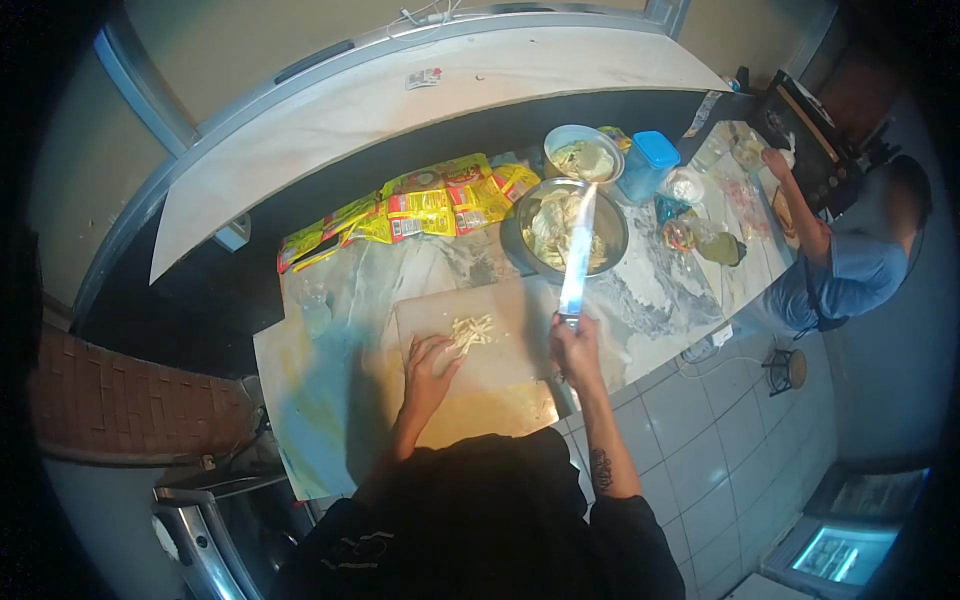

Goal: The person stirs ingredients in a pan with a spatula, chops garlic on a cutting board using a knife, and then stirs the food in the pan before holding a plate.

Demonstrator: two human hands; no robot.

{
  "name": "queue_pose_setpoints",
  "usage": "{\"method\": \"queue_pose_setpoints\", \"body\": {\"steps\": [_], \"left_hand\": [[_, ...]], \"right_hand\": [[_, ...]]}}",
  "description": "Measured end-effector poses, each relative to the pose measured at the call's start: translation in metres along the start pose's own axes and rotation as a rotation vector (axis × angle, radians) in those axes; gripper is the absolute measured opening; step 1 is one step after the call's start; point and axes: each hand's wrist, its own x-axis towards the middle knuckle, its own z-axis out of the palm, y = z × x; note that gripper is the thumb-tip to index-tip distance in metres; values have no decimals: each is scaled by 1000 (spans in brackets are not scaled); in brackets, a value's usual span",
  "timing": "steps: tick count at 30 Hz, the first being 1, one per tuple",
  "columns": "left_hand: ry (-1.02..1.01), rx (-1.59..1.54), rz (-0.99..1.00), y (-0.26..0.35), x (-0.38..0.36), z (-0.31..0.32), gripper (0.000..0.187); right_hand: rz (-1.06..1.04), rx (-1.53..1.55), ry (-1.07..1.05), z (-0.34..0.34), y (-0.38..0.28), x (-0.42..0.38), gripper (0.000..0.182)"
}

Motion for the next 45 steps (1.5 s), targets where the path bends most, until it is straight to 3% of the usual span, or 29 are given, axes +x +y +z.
{"method": "queue_pose_setpoints", "body": {"steps": [6,11,14,16,20,22,26,28,30,34,43,45], "left_hand": [[-72,80,100,-7,2,0,18],[-79,13,88,-11,12,2,15],[-83,-20,67,-15,15,2,12],[-90,-29,66,-15,17,1,11],[-73,-81,37,-12,18,-1,7],[-57,-98,34,-10,21,-3,7],[-26,-163,-43,-3,25,-8,7],[-12,-157,-57,2,25,-10,8],[-51,-252,-211,8,26,-13,8],[-116,-228,-227,20,29,-24,9],[-202,-388,-249,4,22,-16,10],[-110,-628,-278,0,19,-10,13]], "right_hand": [[-74,-371,-128,21,19,-9,10],[9,-326,-142,28,58,0,22],[-142,-410,-145,30,72,10,27],[-29,-377,-93,31,70,11,29],[-31,-396,-79,27,74,14,31],[-211,-452,-120,27,74,13,32],[-201,-479,-114,24,73,7,33],[-317,-565,-98,23,78,7,33],[-269,-600,-104,18,75,3,31],[-185,-661,-91,5,73,2,32],[-212,-656,-24,-2,65,-1,35],[-198,-668,-23,-1,64,-1,34]]}}
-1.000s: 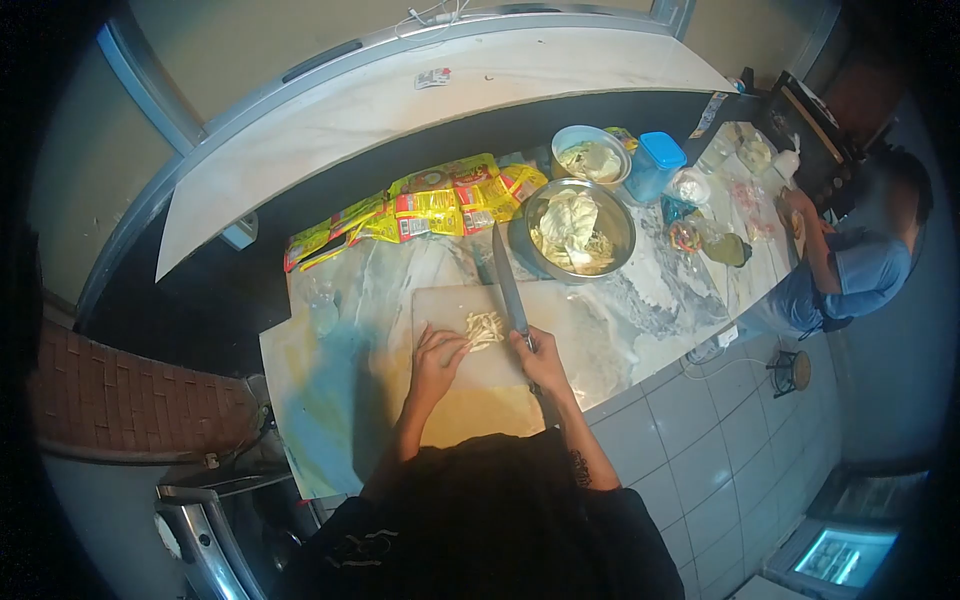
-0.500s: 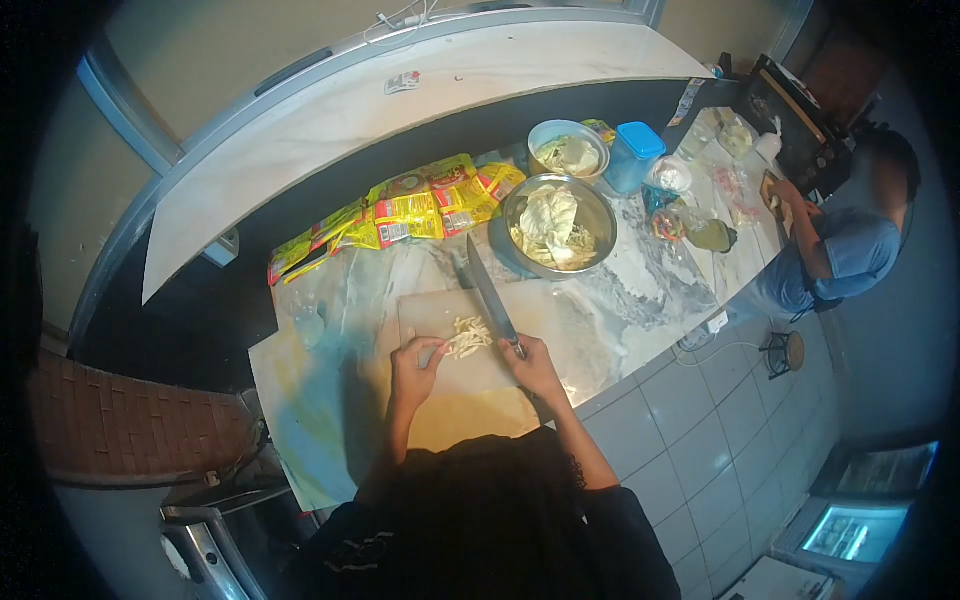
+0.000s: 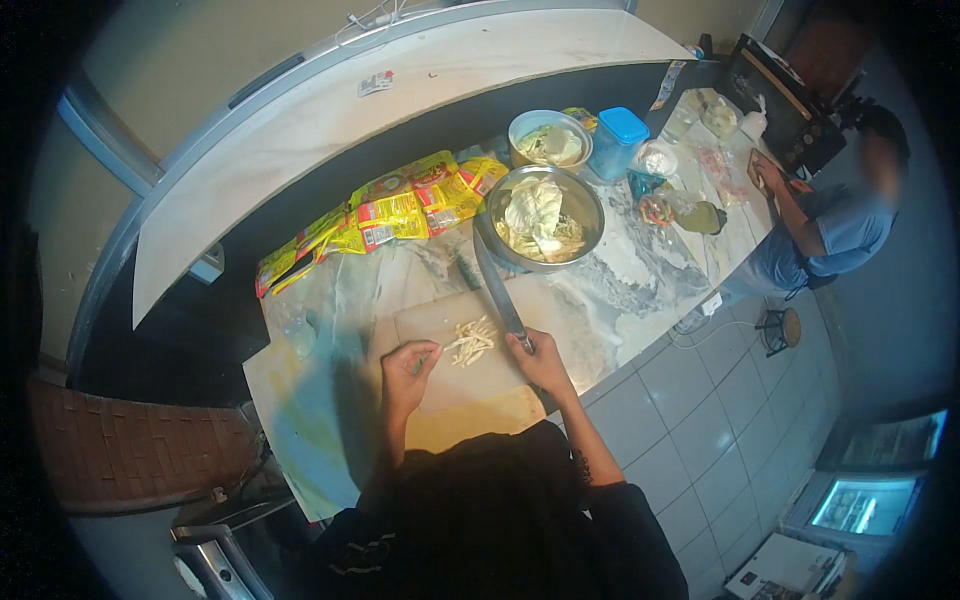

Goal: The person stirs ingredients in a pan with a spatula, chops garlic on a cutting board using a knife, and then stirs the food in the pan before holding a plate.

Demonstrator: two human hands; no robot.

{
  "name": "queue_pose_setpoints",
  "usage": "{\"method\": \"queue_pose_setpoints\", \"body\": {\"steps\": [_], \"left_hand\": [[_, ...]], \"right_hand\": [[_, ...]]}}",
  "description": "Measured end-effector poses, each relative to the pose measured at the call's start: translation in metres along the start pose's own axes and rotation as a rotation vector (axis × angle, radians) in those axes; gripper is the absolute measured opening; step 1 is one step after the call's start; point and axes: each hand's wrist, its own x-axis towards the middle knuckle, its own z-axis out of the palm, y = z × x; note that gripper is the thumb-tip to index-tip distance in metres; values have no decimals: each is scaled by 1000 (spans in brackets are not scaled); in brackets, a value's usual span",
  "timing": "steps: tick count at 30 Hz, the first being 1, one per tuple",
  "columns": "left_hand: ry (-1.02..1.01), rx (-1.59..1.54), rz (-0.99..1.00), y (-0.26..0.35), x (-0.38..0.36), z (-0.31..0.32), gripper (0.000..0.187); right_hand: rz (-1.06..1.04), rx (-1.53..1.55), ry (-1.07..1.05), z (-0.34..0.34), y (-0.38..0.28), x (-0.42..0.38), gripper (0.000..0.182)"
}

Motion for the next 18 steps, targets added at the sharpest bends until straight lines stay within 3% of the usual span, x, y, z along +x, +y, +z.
{"method": "queue_pose_setpoints", "body": {"steps": [4,6,7,9,14,18], "left_hand": [[28,46,57,4,8,1,17],[-93,400,17,29,10,5,20],[-89,398,20,28,11,8,20],[-181,667,343,20,9,14,27],[-265,640,185,-3,3,22,21],[-122,566,146,0,3,29,19]], "right_hand": [[11,-16,-5,1,4,2,34],[2,-6,4,2,4,2,34],[-3,9,14,3,4,2,34],[-43,27,35,7,4,3,33],[26,7,18,2,3,0,32],[18,11,31,3,3,0,31]]}}
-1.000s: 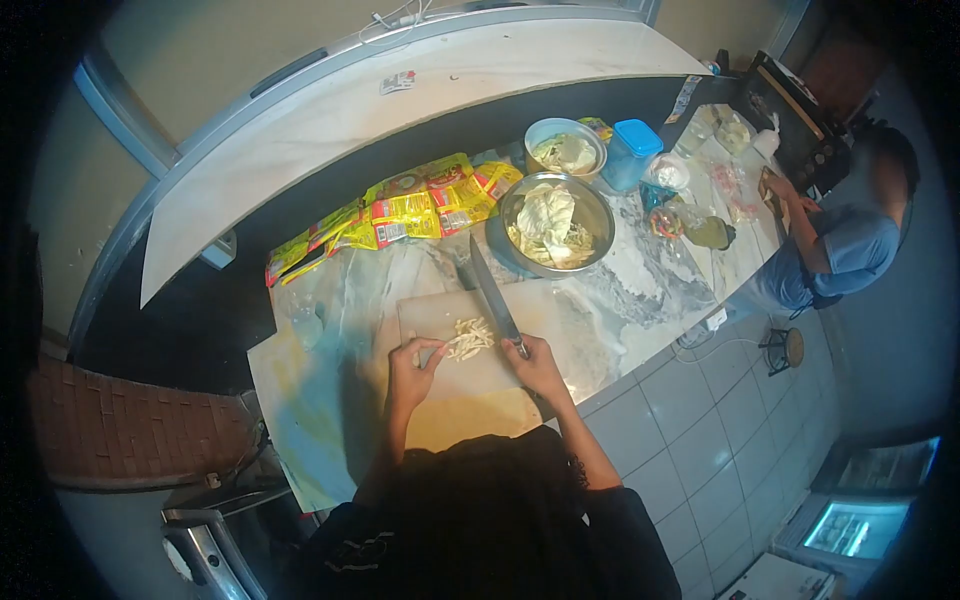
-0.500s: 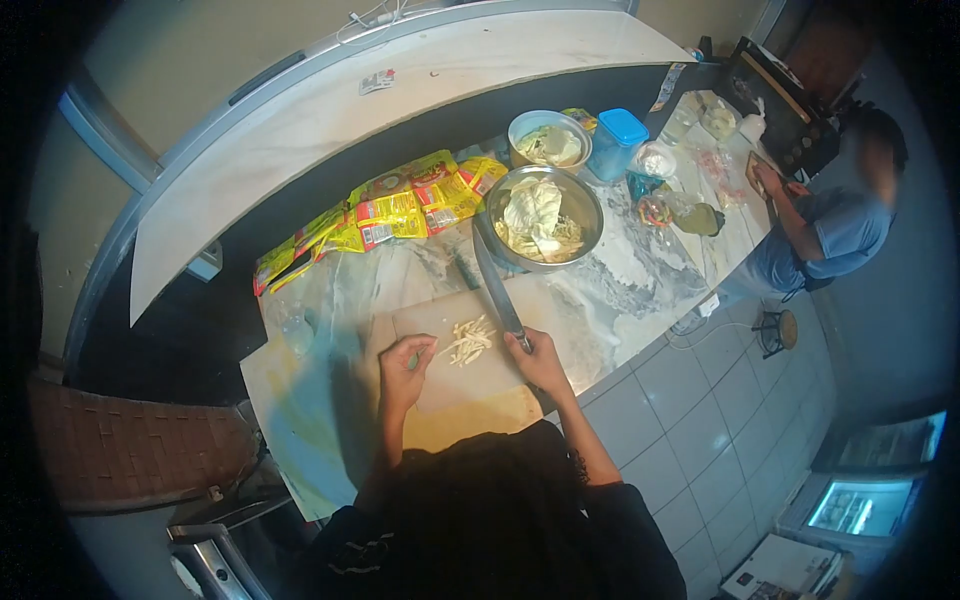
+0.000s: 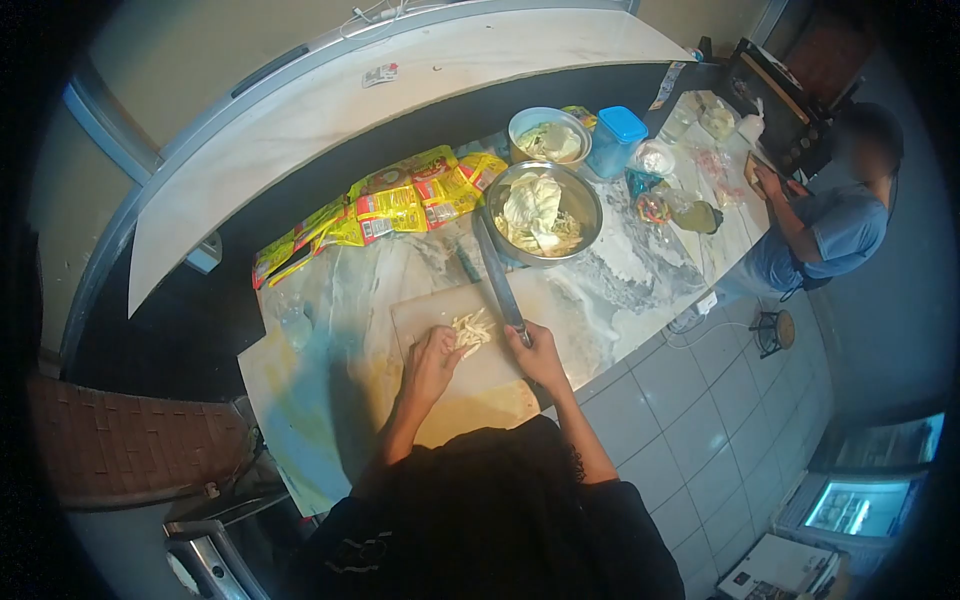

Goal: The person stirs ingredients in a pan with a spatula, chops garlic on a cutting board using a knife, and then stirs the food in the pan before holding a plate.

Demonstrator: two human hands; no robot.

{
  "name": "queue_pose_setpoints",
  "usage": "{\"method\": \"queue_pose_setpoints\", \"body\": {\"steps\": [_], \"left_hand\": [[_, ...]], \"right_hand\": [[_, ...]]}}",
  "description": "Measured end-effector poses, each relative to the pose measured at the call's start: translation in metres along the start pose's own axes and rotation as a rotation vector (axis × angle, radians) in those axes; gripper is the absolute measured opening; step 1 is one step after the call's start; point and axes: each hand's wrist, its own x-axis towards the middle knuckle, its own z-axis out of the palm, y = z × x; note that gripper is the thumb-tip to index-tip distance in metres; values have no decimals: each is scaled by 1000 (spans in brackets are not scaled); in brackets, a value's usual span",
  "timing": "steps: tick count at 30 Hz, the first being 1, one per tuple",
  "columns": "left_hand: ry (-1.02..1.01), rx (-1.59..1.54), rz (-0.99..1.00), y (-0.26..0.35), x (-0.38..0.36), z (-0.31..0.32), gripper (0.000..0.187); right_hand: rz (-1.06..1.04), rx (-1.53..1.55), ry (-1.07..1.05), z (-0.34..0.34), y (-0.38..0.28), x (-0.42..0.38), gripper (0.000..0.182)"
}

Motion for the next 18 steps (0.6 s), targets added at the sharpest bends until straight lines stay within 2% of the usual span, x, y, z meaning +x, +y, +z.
{"method": "queue_pose_setpoints", "body": {"steps": [2,4,5,11,16,18], "left_hand": [[28,46,-49,5,1,-1,19],[138,284,118,14,4,-5,20],[132,287,115,12,4,-4,20],[48,221,110,5,10,-4,17],[3,-79,47,-3,15,-5,14],[-22,-80,52,-8,15,-8,14]], "right_hand": [[-2,-13,9,0,3,0,31],[-40,-52,14,-1,2,0,31],[-33,-48,13,-1,2,-1,31],[-94,24,82,5,-9,-3,36],[-89,11,101,5,-7,-2,35],[-82,17,104,6,-3,-1,35]]}}
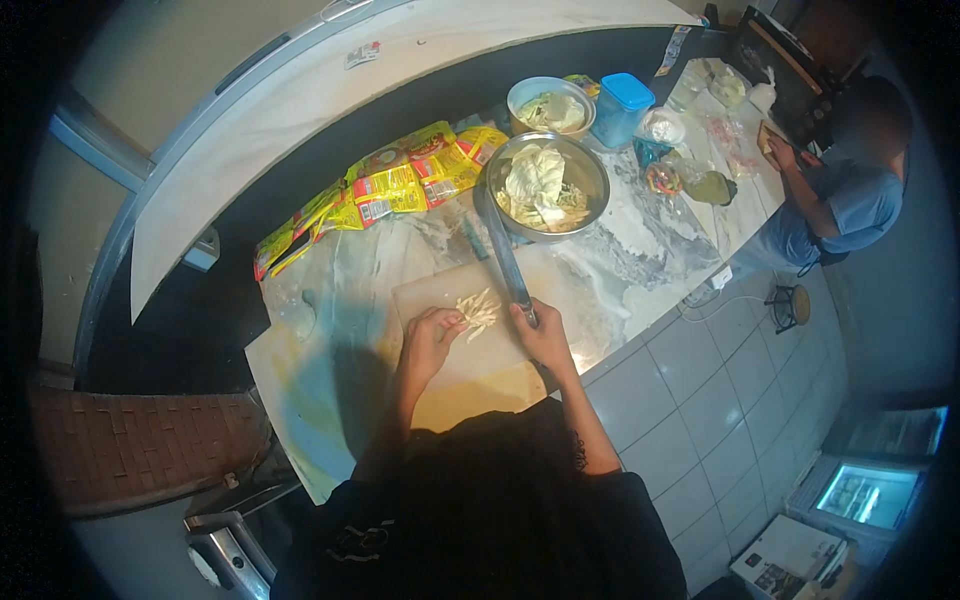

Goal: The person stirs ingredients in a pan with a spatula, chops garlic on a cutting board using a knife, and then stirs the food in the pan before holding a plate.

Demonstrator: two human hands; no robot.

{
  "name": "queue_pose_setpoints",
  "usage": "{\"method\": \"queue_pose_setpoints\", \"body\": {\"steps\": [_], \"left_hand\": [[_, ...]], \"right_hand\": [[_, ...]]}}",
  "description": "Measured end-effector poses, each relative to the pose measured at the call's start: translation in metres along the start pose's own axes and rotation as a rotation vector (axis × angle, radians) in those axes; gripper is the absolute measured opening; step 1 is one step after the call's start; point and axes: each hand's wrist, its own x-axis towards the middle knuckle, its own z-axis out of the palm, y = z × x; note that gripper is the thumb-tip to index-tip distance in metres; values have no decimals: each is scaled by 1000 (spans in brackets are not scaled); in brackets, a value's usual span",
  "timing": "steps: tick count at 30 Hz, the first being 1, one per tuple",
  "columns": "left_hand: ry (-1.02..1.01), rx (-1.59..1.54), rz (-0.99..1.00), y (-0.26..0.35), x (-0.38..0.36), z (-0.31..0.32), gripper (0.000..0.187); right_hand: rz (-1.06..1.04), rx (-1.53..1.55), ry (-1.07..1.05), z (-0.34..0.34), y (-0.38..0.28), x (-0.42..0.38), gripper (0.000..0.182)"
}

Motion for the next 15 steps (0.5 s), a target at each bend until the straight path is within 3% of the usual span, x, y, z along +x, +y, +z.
{"method": "queue_pose_setpoints", "body": {"steps": [11,15], "left_hand": [[-23,-21,-75,1,4,-23,16],[76,-218,-207,-7,2,-27,16]], "right_hand": [[79,-17,-55,-3,4,3,33],[88,-57,-88,-3,0,0,36]]}}
